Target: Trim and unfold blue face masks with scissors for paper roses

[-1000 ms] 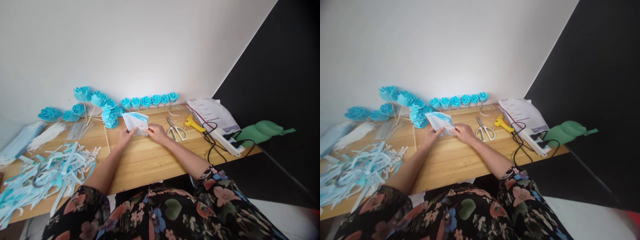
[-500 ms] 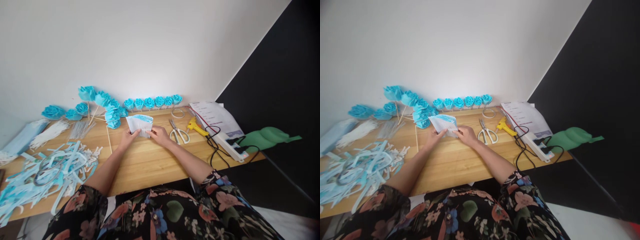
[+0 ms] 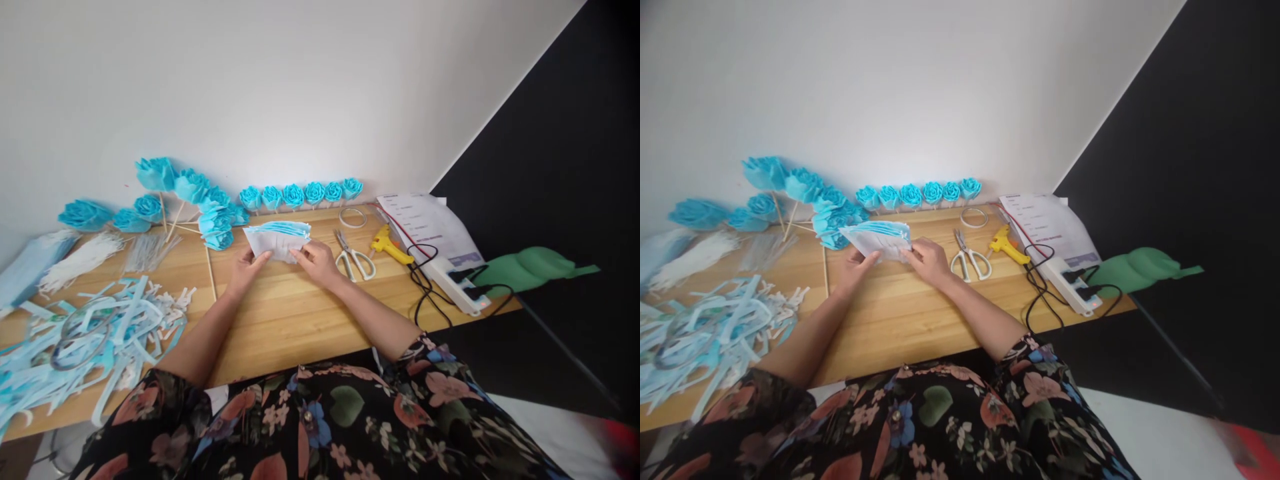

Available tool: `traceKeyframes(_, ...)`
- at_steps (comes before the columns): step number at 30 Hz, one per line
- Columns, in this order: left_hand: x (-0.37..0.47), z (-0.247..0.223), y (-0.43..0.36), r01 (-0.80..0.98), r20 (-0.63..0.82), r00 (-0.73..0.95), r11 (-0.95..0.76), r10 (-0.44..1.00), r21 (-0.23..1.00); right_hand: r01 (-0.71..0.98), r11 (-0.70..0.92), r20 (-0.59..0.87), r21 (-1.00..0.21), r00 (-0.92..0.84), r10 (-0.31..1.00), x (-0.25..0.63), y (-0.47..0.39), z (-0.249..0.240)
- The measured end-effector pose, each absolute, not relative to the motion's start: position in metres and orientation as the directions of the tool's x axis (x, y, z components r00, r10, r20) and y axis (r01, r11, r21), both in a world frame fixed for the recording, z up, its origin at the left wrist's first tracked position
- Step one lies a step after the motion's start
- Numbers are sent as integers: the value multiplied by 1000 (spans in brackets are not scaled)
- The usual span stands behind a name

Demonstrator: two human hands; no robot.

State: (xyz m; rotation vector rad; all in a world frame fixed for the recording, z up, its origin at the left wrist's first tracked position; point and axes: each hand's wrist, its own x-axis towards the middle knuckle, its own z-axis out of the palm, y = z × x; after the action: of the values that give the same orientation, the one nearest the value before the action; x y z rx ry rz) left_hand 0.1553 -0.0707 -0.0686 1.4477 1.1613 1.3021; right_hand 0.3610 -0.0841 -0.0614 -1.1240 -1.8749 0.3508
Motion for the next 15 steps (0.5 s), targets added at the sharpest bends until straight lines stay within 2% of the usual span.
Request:
traceKeyframes(3,155,-67,-70,97,236,24,-237,971,967,592,518,515,-618,-193,835,362,-83,-61)
traceKeyframes(8,156,-70,-67,113,173,30,-175,985,978,600,448,360,-663,-270,893,361,-79,-63)
traceKeyframes(15,154,-81,-64,137,115,34,-119,993,983,585,436,349,-684,-262,900,361,-79,-63)
